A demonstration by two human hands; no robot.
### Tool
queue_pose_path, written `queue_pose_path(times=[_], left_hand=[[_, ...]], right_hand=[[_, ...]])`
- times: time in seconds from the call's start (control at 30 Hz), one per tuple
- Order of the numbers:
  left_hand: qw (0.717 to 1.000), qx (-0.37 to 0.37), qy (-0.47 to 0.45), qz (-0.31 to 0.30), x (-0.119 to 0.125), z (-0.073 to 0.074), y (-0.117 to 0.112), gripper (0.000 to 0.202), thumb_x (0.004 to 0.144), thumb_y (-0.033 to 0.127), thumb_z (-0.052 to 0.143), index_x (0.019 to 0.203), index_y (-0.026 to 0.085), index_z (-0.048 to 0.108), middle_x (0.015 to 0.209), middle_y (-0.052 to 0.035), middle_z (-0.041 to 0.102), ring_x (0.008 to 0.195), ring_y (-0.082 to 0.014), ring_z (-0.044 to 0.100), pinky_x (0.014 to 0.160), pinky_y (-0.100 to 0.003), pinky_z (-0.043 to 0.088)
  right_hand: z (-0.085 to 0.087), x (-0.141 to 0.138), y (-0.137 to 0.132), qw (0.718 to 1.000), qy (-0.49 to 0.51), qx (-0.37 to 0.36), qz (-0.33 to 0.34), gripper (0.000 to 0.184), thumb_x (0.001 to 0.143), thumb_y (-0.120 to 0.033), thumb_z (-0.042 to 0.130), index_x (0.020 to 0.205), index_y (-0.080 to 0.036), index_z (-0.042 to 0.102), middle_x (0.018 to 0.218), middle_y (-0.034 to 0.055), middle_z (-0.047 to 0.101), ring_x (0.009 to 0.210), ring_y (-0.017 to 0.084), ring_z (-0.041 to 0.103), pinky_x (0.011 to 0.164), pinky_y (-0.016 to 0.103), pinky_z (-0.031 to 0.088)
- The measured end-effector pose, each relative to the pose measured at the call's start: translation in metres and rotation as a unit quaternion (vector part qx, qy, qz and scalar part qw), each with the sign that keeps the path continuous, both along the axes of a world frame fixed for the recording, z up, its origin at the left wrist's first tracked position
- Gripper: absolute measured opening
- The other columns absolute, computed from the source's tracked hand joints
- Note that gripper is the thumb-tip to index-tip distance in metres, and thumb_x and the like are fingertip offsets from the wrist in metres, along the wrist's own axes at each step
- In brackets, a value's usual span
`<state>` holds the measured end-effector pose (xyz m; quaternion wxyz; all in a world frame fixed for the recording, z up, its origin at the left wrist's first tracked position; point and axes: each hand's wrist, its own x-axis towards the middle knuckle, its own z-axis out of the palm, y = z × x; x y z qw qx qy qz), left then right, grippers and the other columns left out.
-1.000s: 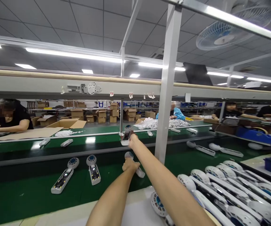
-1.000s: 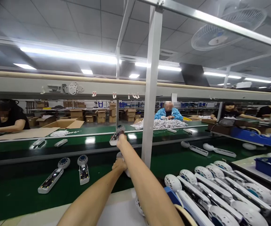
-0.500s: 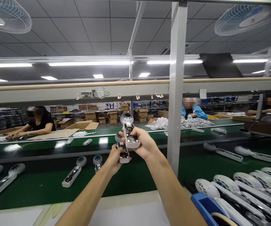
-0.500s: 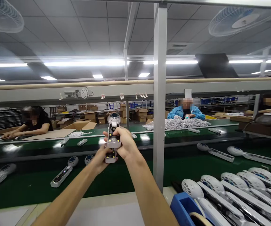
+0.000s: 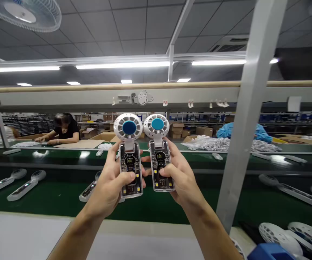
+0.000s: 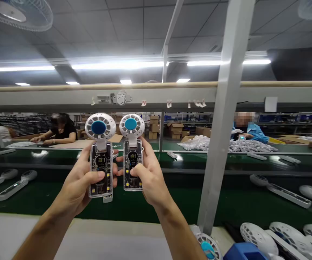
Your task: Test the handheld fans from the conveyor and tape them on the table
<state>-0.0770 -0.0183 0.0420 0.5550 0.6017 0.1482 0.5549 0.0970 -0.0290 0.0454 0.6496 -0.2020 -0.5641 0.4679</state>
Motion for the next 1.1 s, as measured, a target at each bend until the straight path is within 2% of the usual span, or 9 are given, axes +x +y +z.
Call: queue_pose_path(times=[0.1, 0.17, 0.27, 0.4, 0.57, 0.7, 0.9, 1.03, 1.1], left_hand=[[1.0, -0.002, -0.011, -0.012, 0.0, -0.001, 0.006, 0.082, 0.077, 0.018, 0.071, 0.145, 0.027, 0.026, 0.095, -0.0053, 0.068, 0.072, -0.0218, 0.071, 0.058, -0.031, 0.059], [1.0, -0.004, -0.012, -0.015, 0.0, -0.001, 0.008, 0.078, 0.077, 0.018, 0.07, 0.143, 0.026, 0.029, 0.095, -0.0052, 0.068, 0.071, -0.021, 0.071, 0.057, -0.029, 0.059], [1.0, -0.003, -0.005, -0.016, -0.002, -0.001, 0.009, 0.073, 0.079, 0.017, 0.069, 0.141, 0.025, 0.031, 0.092, -0.0037, 0.068, 0.068, -0.0185, 0.07, 0.059, -0.03, 0.059], [1.0, -0.003, -0.008, -0.02, -0.002, -0.001, 0.01, 0.078, 0.078, 0.016, 0.068, 0.144, 0.026, 0.026, 0.089, -0.0034, 0.069, 0.071, -0.0199, 0.07, 0.06, -0.03, 0.059], [1.0, 0.001, -0.01, -0.03, 0.0, -0.001, 0.01, 0.077, 0.078, 0.017, 0.068, 0.143, 0.024, 0.027, 0.09, -0.0042, 0.068, 0.068, -0.0194, 0.069, 0.06, -0.032, 0.059], [0.999, -0.006, -0.022, -0.025, 0.001, 0.0, 0.008, 0.078, 0.077, 0.017, 0.069, 0.143, 0.023, 0.028, 0.087, -0.0035, 0.068, 0.066, -0.019, 0.069, 0.057, -0.029, 0.057], [0.998, -0.02, -0.023, -0.062, -0.004, -0.001, 0.009, 0.078, 0.077, 0.013, 0.069, 0.142, 0.022, 0.028, 0.093, -0.0058, 0.069, 0.069, -0.0187, 0.069, 0.058, -0.026, 0.056], [0.998, -0.023, -0.041, -0.046, -0.005, -0.002, 0.01, 0.077, 0.072, 0.006, 0.066, 0.139, 0.02, 0.031, 0.091, -0.0045, 0.067, 0.068, -0.0171, 0.068, 0.057, -0.024, 0.054], [0.998, -0.026, -0.043, -0.032, -0.003, -0.002, 0.01, 0.075, 0.074, 0.008, 0.066, 0.14, 0.021, 0.031, 0.092, -0.0046, 0.067, 0.068, -0.017, 0.068, 0.057, -0.024, 0.054]], right_hand=[[-0.005, -0.004, 0.007, 1.0, 0.003, 0.007, -0.009, 0.084, 0.067, -0.011, 0.059, 0.146, -0.029, 0.038, 0.114, 0.0047, 0.072, 0.095, 0.025, 0.072, 0.07, 0.035, 0.062], [-0.007, -0.004, 0.01, 1.0, 0.005, 0.001, -0.013, 0.083, 0.067, -0.011, 0.06, 0.146, -0.029, 0.039, 0.116, 0.005, 0.072, 0.097, 0.027, 0.072, 0.068, 0.035, 0.062], [-0.008, -0.004, 0.01, 1.0, 0.001, -0.008, -0.014, 0.082, 0.067, -0.011, 0.06, 0.145, -0.03, 0.04, 0.114, 0.0051, 0.072, 0.088, 0.027, 0.073, 0.064, 0.037, 0.062], [-0.006, -0.004, 0.008, 1.0, -0.01, -0.001, -0.013, 0.079, 0.069, -0.011, 0.059, 0.144, -0.029, 0.039, 0.1, 0.0039, 0.073, 0.074, 0.024, 0.071, 0.067, 0.039, 0.061], [-0.008, -0.003, 0.01, 1.0, -0.015, 0.008, -0.005, 0.081, 0.069, -0.012, 0.058, 0.145, -0.028, 0.034, 0.098, 0.0042, 0.074, 0.072, 0.024, 0.071, 0.065, 0.039, 0.06], [-0.01, -0.002, 0.013, 1.0, -0.016, 0.021, 0.011, 0.08, 0.07, -0.011, 0.056, 0.145, -0.027, 0.034, 0.092, 0.003, 0.072, 0.064, 0.02, 0.067, 0.059, 0.035, 0.057], [-0.008, 0.004, 0.012, 1.0, -0.007, -0.002, 0.006, 0.074, 0.069, -0.013, 0.061, 0.139, -0.026, 0.042, 0.1, 0.0042, 0.07, 0.068, 0.018, 0.067, 0.053, 0.028, 0.055], [-0.007, 0.006, 0.011, 0.999, -0.022, -0.006, -0.021, 0.084, 0.065, -0.009, 0.061, 0.143, -0.03, 0.039, 0.098, 0.0029, 0.069, 0.067, 0.017, 0.066, 0.05, 0.024, 0.051], [-0.008, 0.005, 0.011, 1.0, -0.02, -0.006, -0.023, 0.081, 0.068, -0.011, 0.063, 0.144, -0.028, 0.039, 0.099, 0.0041, 0.069, 0.068, 0.017, 0.067, 0.053, 0.025, 0.054]])
